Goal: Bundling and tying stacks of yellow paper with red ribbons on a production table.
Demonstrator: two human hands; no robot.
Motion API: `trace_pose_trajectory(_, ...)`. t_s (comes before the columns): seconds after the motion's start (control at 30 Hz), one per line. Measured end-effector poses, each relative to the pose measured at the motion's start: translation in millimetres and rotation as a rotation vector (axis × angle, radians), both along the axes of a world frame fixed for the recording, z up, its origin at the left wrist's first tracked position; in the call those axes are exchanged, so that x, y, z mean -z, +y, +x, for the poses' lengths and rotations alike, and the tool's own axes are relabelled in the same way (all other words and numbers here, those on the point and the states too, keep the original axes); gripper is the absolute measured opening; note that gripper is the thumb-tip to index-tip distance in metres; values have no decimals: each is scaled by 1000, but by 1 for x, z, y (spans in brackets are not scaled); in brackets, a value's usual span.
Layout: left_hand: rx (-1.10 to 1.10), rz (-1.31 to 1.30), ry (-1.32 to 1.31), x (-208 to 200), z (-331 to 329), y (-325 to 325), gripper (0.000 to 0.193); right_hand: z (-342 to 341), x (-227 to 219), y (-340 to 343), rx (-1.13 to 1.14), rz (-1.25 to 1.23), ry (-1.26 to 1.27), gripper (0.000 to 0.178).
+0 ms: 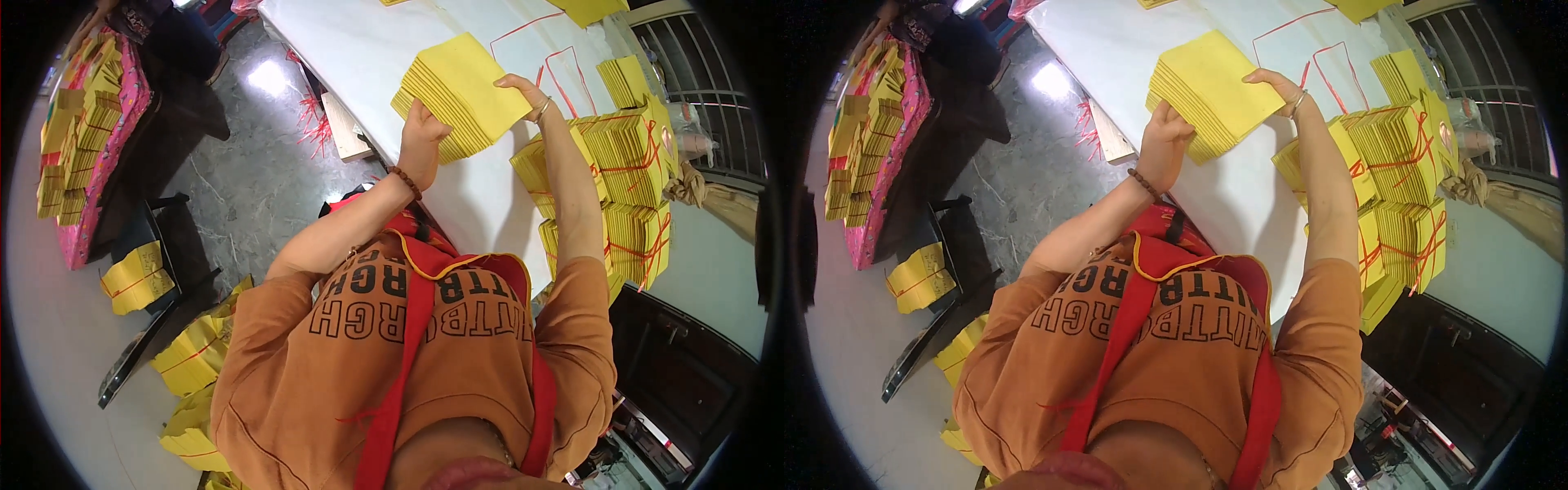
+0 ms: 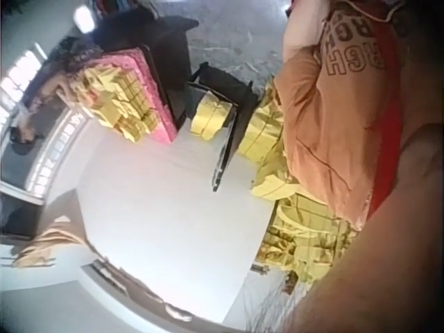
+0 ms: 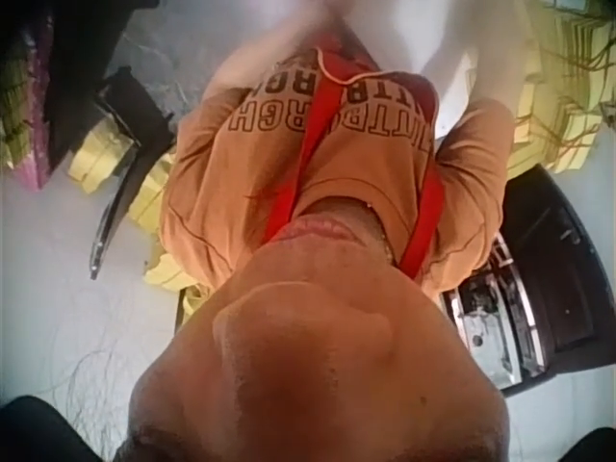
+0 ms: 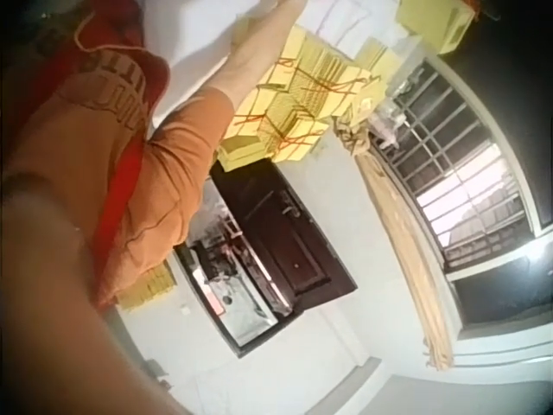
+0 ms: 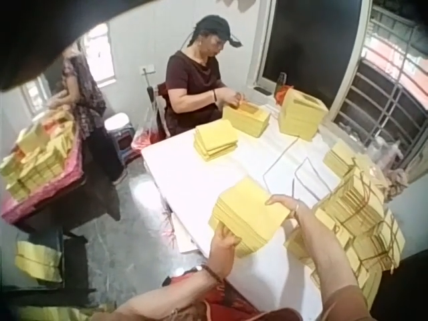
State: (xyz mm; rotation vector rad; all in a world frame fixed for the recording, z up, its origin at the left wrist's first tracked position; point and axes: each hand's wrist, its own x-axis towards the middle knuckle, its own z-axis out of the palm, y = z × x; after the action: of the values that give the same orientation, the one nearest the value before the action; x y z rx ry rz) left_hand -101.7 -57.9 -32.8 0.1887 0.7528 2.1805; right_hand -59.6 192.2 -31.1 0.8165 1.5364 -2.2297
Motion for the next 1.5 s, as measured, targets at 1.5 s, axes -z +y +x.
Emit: trace_pose_trajectory(1.5,189,-724,1298,13,-112,35,53,19,-34,-36,52,980,231,54)
